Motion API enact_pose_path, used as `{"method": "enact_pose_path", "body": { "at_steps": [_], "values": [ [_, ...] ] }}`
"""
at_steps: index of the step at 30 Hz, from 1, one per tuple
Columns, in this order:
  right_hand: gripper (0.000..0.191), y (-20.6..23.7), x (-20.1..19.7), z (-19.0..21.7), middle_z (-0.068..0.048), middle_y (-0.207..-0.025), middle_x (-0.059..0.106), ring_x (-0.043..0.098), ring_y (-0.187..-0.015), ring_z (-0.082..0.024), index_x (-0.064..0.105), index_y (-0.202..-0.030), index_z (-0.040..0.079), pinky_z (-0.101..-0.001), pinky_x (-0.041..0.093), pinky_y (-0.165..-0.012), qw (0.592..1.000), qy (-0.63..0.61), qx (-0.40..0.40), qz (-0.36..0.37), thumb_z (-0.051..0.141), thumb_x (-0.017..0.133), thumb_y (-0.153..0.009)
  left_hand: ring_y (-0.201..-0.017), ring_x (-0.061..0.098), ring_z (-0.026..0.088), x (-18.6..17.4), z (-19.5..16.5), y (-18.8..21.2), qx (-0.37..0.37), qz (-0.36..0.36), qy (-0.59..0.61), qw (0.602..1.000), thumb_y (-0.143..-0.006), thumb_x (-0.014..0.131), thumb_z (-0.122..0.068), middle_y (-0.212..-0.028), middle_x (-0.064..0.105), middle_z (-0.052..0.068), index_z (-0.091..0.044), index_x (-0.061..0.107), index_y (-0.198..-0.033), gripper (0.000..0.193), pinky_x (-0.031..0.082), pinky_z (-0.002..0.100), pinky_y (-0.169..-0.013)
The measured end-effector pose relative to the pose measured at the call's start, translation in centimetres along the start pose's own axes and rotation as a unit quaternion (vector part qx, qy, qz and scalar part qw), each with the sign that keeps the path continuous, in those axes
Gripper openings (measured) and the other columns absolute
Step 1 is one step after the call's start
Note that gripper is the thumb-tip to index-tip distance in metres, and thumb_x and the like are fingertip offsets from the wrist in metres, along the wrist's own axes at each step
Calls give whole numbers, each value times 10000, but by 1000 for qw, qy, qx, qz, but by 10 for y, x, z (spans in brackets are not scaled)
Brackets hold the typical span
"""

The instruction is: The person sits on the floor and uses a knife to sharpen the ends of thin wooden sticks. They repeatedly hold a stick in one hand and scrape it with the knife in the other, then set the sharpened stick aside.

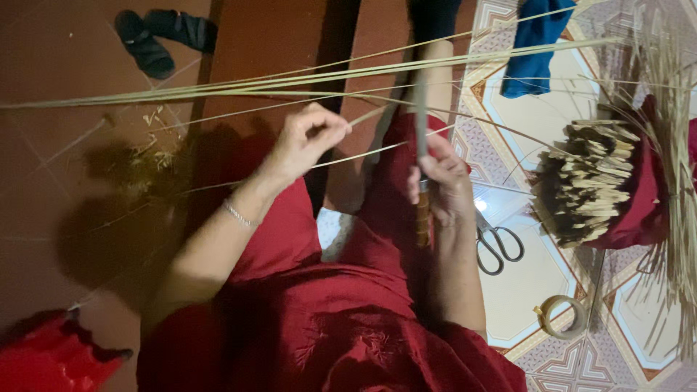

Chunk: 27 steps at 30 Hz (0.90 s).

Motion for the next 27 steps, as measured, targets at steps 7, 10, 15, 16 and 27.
{"method": "enact_pose_path", "body": {
  "at_steps": [7,10,15,16,27],
  "values": [
    [419,13,-45,7,-114,-772,646,607,-588,-207,576,-1423,41,-330,490,-494,997,-75,-31,-12,97,674,-1019,-887,671,102,-27,25,-44,-136,-18,169,976,-961,713,-51,-995,740,15,-34,736,-1083,125,578,260,-812],
    [397,18,-65,4,-115,-795,653,613,-613,-210,579,-1410,48,-330,495,-522,996,-74,-38,-35,94,661,-1024,-792,654,95,-39,29,-56,-161,-41,243,956,-975,714,-61,-920,705,19,-32,713,-1100,128,545,250,-671],
    [392,25,-86,-4,-112,-832,663,628,-648,-209,560,-1411,7,-327,509,-546,993,-54,-31,-96,85,626,-1033,-726,651,95,-38,30,-56,-179,-51,251,950,-999,716,-73,-875,683,31,-18,696,-1080,100,528,251,-562],
    [401,27,-88,-6,-109,-819,664,627,-632,-202,547,-1410,12,-323,515,-536,992,-25,-17,-120,89,616,-1022,-726,650,94,-34,28,-55,-175,-39,241,954,-994,714,-73,-883,690,30,-18,701,-1080,103,530,255,-559],
    [514,77,-48,40,-160,-805,643,598,-560,-229,449,-1415,33,-308,492,-464,994,-19,-88,-56,119,684,-966,-713,595,40,-7,16,4,-178,83,42,980,-986,716,-141,-817,673,-12,-18,756,-1066,152,488,209,-605]
  ]
}}
Point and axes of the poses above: each hand's wrist, its own y-axis away from the middle knuckle, its own x-axis out of the palm, z = x × y, the point moved 8 cm from there along -y, towards the middle knuckle
